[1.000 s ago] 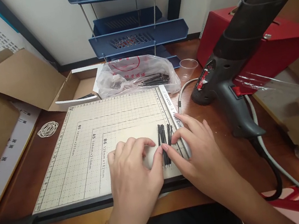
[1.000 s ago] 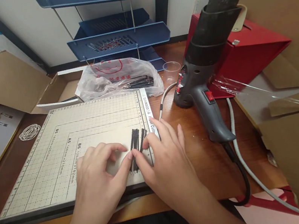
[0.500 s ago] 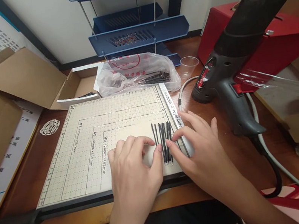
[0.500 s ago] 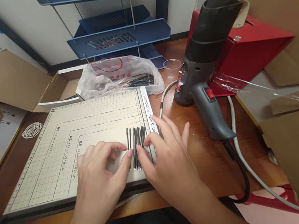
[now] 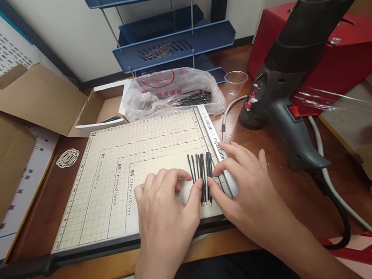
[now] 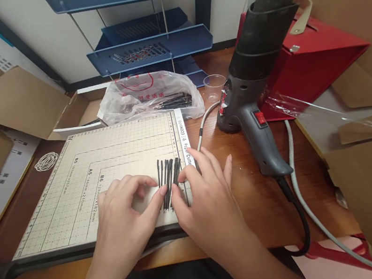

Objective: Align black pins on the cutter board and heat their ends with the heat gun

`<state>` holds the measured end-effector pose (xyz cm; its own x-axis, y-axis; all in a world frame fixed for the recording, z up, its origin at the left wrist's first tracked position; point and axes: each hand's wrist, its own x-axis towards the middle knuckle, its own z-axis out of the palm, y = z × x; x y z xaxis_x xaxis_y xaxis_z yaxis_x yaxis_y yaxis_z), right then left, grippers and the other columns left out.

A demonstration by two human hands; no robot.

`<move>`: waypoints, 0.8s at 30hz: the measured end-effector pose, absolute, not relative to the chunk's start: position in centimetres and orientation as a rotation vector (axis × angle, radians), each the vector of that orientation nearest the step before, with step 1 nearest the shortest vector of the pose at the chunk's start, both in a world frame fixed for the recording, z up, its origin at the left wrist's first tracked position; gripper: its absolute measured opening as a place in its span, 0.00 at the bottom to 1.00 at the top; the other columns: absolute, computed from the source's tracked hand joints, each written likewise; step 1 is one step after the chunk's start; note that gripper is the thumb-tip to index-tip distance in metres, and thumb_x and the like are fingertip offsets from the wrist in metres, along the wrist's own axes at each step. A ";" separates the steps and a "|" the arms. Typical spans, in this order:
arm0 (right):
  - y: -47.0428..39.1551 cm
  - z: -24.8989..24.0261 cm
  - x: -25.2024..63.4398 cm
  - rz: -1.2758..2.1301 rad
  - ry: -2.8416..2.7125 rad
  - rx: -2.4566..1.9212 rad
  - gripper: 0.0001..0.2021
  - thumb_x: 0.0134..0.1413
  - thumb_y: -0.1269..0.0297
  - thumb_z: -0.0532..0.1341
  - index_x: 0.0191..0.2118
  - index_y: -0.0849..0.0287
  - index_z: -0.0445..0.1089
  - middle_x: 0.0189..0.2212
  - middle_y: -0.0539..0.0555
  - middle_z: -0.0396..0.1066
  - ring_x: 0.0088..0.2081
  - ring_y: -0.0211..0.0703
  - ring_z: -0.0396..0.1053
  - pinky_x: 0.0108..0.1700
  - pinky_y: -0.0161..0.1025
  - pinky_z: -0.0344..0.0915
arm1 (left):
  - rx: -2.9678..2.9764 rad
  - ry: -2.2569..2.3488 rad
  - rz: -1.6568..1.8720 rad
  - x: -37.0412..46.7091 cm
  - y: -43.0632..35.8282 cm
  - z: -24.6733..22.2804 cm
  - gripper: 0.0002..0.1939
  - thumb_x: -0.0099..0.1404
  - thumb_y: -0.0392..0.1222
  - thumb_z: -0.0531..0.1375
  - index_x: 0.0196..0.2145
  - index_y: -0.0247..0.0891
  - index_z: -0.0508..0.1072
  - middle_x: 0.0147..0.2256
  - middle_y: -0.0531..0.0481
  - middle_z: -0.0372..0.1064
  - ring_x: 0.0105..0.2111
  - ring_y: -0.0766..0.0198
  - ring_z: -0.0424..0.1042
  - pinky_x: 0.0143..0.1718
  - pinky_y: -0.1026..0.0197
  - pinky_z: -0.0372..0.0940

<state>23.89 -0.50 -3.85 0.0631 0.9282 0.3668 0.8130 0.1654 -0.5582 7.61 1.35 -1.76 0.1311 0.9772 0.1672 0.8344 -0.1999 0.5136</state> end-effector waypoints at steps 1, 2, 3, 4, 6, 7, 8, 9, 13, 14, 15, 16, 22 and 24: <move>-0.5 -3.9 23.9 0.218 -1.757 -1.662 0.02 0.59 0.65 0.60 0.35 0.55 0.66 0.60 0.62 0.68 0.66 0.62 0.63 0.61 0.88 0.45 | 2.117 1.772 0.682 7.7 1.4 -1.7 0.05 0.68 0.47 0.63 0.36 0.44 0.74 0.30 0.55 0.69 0.35 0.57 0.67 0.42 0.51 0.52; -0.6 -3.9 23.9 0.221 -1.754 -1.662 0.02 0.59 0.65 0.60 0.35 0.55 0.66 0.60 0.62 0.68 0.66 0.63 0.63 0.61 0.89 0.45 | 2.117 1.780 0.678 7.7 1.4 -1.7 0.06 0.68 0.47 0.63 0.36 0.44 0.74 0.30 0.55 0.69 0.35 0.57 0.67 0.42 0.51 0.53; -0.6 -3.9 24.0 0.226 -1.751 -1.661 0.03 0.59 0.64 0.60 0.35 0.55 0.66 0.60 0.63 0.68 0.66 0.63 0.63 0.62 0.88 0.44 | 2.117 1.791 0.674 7.7 1.5 -1.7 0.06 0.68 0.47 0.63 0.36 0.44 0.74 0.30 0.55 0.69 0.35 0.57 0.67 0.42 0.51 0.53; -0.7 -3.9 24.0 0.235 -1.749 -1.662 0.03 0.60 0.63 0.60 0.35 0.55 0.67 0.61 0.63 0.67 0.66 0.63 0.62 0.62 0.88 0.44 | 2.118 1.801 0.667 7.7 1.5 -1.7 0.07 0.67 0.48 0.64 0.36 0.44 0.74 0.30 0.54 0.69 0.35 0.57 0.67 0.42 0.51 0.53; -0.7 -3.7 24.0 0.261 -1.763 -1.659 0.04 0.61 0.62 0.59 0.36 0.55 0.69 0.63 0.63 0.66 0.67 0.64 0.61 0.63 0.87 0.43 | 2.129 1.810 0.649 7.7 1.4 -1.6 0.07 0.68 0.48 0.63 0.36 0.44 0.74 0.31 0.54 0.70 0.35 0.56 0.68 0.42 0.50 0.55; -0.7 -3.6 24.1 0.285 -1.785 -1.651 0.05 0.62 0.62 0.58 0.38 0.54 0.71 0.64 0.62 0.65 0.68 0.64 0.60 0.64 0.86 0.43 | 2.141 1.803 0.642 7.6 1.3 -1.5 0.07 0.69 0.48 0.61 0.36 0.44 0.74 0.32 0.53 0.71 0.36 0.56 0.69 0.43 0.50 0.56; -0.7 -3.4 24.2 0.318 -1.817 -1.639 0.07 0.63 0.62 0.57 0.40 0.53 0.73 0.65 0.61 0.63 0.69 0.64 0.58 0.64 0.86 0.43 | 2.161 1.789 0.635 7.6 1.3 -1.4 0.07 0.70 0.48 0.60 0.37 0.44 0.74 0.33 0.53 0.72 0.37 0.55 0.69 0.43 0.50 0.57; -0.7 -3.2 24.3 0.358 -1.854 -1.623 0.09 0.64 0.63 0.56 0.43 0.52 0.74 0.67 0.60 0.62 0.70 0.63 0.56 0.65 0.85 0.42 | 2.190 1.777 0.620 7.5 1.2 -1.1 0.09 0.71 0.50 0.60 0.38 0.44 0.74 0.35 0.52 0.73 0.39 0.54 0.70 0.44 0.50 0.58; -0.6 -2.5 24.7 0.522 -1.923 -1.569 0.18 0.65 0.67 0.50 0.50 0.47 0.74 0.69 0.56 0.59 0.72 0.60 0.53 0.66 0.85 0.40 | 2.391 1.793 0.345 7.5 2.0 0.4 0.15 0.69 0.54 0.60 0.43 0.40 0.74 0.38 0.47 0.75 0.39 0.50 0.73 0.40 0.50 0.62; -0.6 -2.4 24.8 0.549 -1.900 -1.570 0.18 0.65 0.67 0.50 0.50 0.48 0.74 0.69 0.56 0.59 0.72 0.59 0.53 0.66 0.85 0.40 | 2.446 1.799 0.233 7.4 2.5 0.9 0.14 0.70 0.52 0.60 0.42 0.40 0.74 0.38 0.47 0.75 0.39 0.50 0.74 0.38 0.51 0.63; -0.5 -2.4 24.9 0.569 -1.864 -1.576 0.18 0.64 0.66 0.50 0.50 0.49 0.74 0.69 0.57 0.60 0.71 0.59 0.54 0.67 0.84 0.40 | 2.494 1.804 0.123 7.3 3.2 1.4 0.11 0.70 0.50 0.59 0.41 0.40 0.75 0.37 0.47 0.75 0.38 0.49 0.74 0.37 0.51 0.63; -0.5 -2.4 24.9 0.580 -1.824 -1.583 0.18 0.64 0.66 0.50 0.50 0.50 0.74 0.68 0.58 0.61 0.71 0.59 0.56 0.67 0.84 0.40 | 2.535 1.802 0.021 7.2 4.1 1.9 0.10 0.70 0.47 0.58 0.40 0.39 0.75 0.37 0.46 0.75 0.38 0.49 0.75 0.36 0.52 0.63; -0.6 -2.6 24.8 0.518 -1.718 -1.599 0.15 0.63 0.63 0.52 0.48 0.53 0.73 0.65 0.60 0.64 0.69 0.59 0.58 0.67 0.85 0.40 | 2.749 1.562 -0.466 6.6 8.7 4.6 0.09 0.68 0.36 0.58 0.39 0.37 0.78 0.40 0.44 0.78 0.38 0.52 0.77 0.34 0.56 0.63; -0.9 -2.5 24.9 0.487 -1.724 -1.588 0.14 0.64 0.62 0.53 0.48 0.52 0.73 0.64 0.60 0.66 0.68 0.59 0.60 0.66 0.85 0.39 | 2.852 1.408 -0.643 7.0 9.3 5.1 0.09 0.67 0.30 0.57 0.36 0.35 0.78 0.35 0.43 0.78 0.34 0.53 0.77 0.31 0.57 0.62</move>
<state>24.87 -0.91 -2.53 0.0293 0.9663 0.2557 0.6900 0.1656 -0.7046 7.04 9.28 5.07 0.5460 0.7812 -0.3027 0.7405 -0.6190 -0.2619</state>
